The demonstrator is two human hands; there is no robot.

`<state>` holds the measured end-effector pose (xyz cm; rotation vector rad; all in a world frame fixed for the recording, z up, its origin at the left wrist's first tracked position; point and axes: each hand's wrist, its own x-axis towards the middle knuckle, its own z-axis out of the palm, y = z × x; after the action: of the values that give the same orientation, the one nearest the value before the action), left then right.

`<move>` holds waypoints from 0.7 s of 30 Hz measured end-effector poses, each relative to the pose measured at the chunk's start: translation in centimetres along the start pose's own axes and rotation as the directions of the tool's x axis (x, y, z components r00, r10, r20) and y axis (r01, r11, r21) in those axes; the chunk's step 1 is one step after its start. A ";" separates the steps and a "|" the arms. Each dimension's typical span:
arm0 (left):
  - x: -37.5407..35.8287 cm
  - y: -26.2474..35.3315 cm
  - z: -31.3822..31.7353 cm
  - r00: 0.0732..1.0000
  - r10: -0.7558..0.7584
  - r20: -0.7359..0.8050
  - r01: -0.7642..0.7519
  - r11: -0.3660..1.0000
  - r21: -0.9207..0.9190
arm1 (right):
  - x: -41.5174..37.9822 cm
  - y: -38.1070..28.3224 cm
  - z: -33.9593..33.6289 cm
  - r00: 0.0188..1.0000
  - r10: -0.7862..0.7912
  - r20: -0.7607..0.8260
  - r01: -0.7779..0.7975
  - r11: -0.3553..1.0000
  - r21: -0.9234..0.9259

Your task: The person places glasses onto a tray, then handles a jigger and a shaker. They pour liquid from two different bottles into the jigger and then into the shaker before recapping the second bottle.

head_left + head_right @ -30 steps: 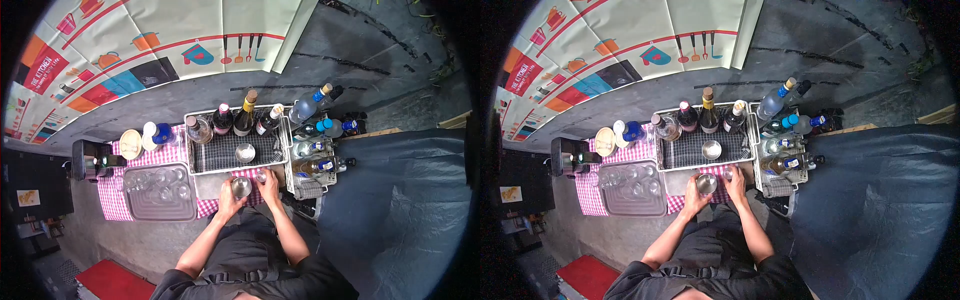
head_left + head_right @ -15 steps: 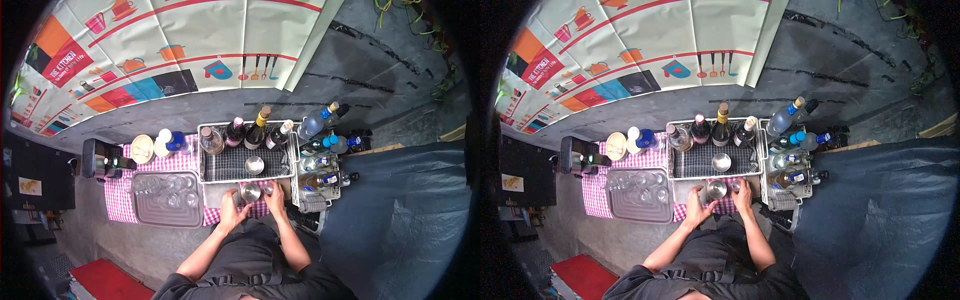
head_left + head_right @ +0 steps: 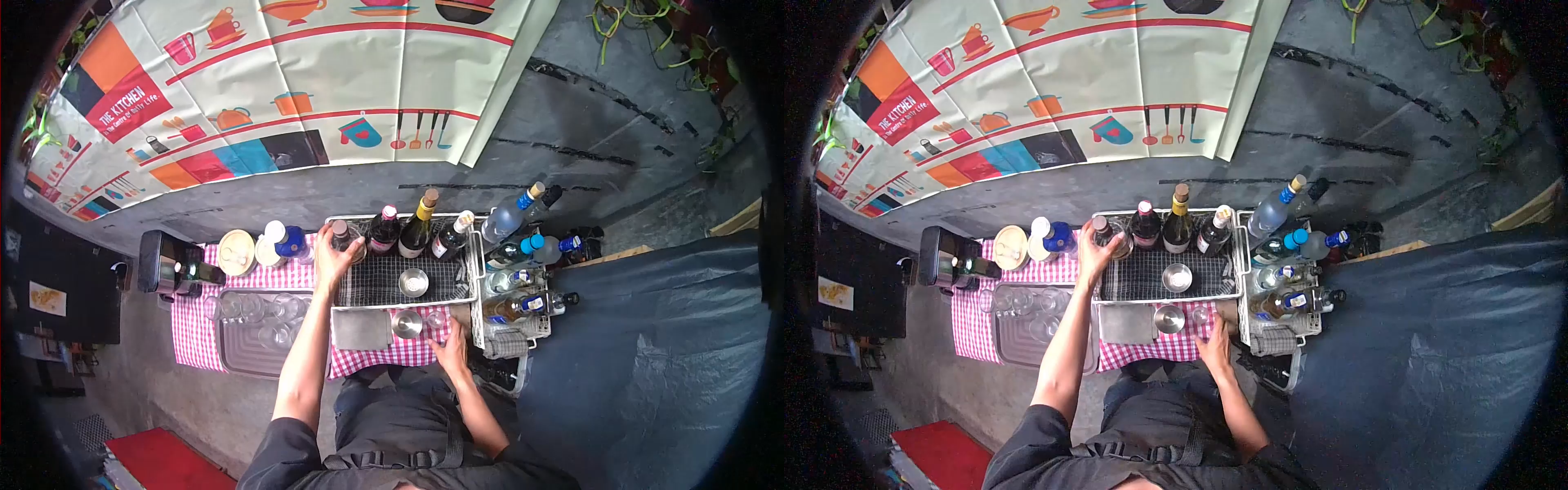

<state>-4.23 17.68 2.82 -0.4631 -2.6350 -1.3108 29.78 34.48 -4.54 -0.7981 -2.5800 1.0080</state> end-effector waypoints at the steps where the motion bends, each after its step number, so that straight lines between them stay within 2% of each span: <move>1: 0.2 -0.5 0.6 0.998 -0.041 0.045 0.045 0.994 -0.096 | -0.6 -0.3 -0.5 1.000 0.014 0.006 -0.013 1.000 -0.026; 2: 0.4 -1.2 1.3 1.000 -0.011 -0.012 0.010 0.996 -0.090 | -0.8 -1.7 -1.7 0.999 0.036 0.013 -0.037 0.999 0.039; 3: 0.8 -2.1 1.5 0.995 -0.077 0.068 0.087 0.982 -0.169 | -1.2 -1.5 -1.9 0.999 0.046 0.009 -0.046 0.998 0.035; 6: 0.5 -2.2 2.5 0.998 -0.052 0.039 0.063 0.928 -0.367 | -2.3 -1.2 -2.6 1.000 0.001 -0.009 0.000 0.999 0.033; 7: 0.4 -1.7 2.3 0.998 -0.051 0.042 0.063 0.928 -0.368 | -2.4 -1.6 -3.1 1.000 0.004 -0.011 -0.004 0.999 0.032; 10: -0.3 -0.5 1.4 0.996 0.083 -0.035 -0.089 0.948 -0.306 | -2.9 -2.8 -4.0 0.998 0.061 0.020 -0.062 0.995 0.083; 13: -0.9 -1.4 1.4 1.000 0.016 -0.017 -0.021 0.929 -0.370 | -3.1 -3.5 -4.6 0.998 0.067 0.003 -0.067 0.989 0.136; 15: -1.3 0.9 -0.5 1.000 -0.022 0.002 0.021 0.921 -0.389 | -3.0 -4.5 -5.4 0.998 0.065 -0.023 -0.062 0.991 0.121; 16: -1.5 1.6 -1.2 0.999 0.020 -0.034 -0.032 0.913 -0.407 | -2.7 -5.7 -5.9 0.997 0.025 -0.072 -0.015 0.990 0.138; 19: -2.1 4.0 -3.9 0.980 0.138 -0.142 -0.189 0.867 -0.461 | -1.3 -9.6 -7.1 0.998 -0.034 -0.046 0.043 0.978 0.205; 20: -2.6 6.2 -5.7 0.985 0.135 -0.111 -0.171 0.869 -0.464 | -0.4 -11.2 -7.2 0.988 -0.124 -0.088 0.140 0.969 0.203; 21: -3.1 8.9 -8.0 0.988 0.132 -0.082 -0.155 0.871 -0.465 | 0.1 -12.4 -7.0 0.986 -0.162 -0.049 0.169 0.962 0.216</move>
<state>1.80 15.68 13.43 -0.6656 -2.1733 -1.8848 27.69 30.82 9.09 -0.5275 -2.4070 1.1913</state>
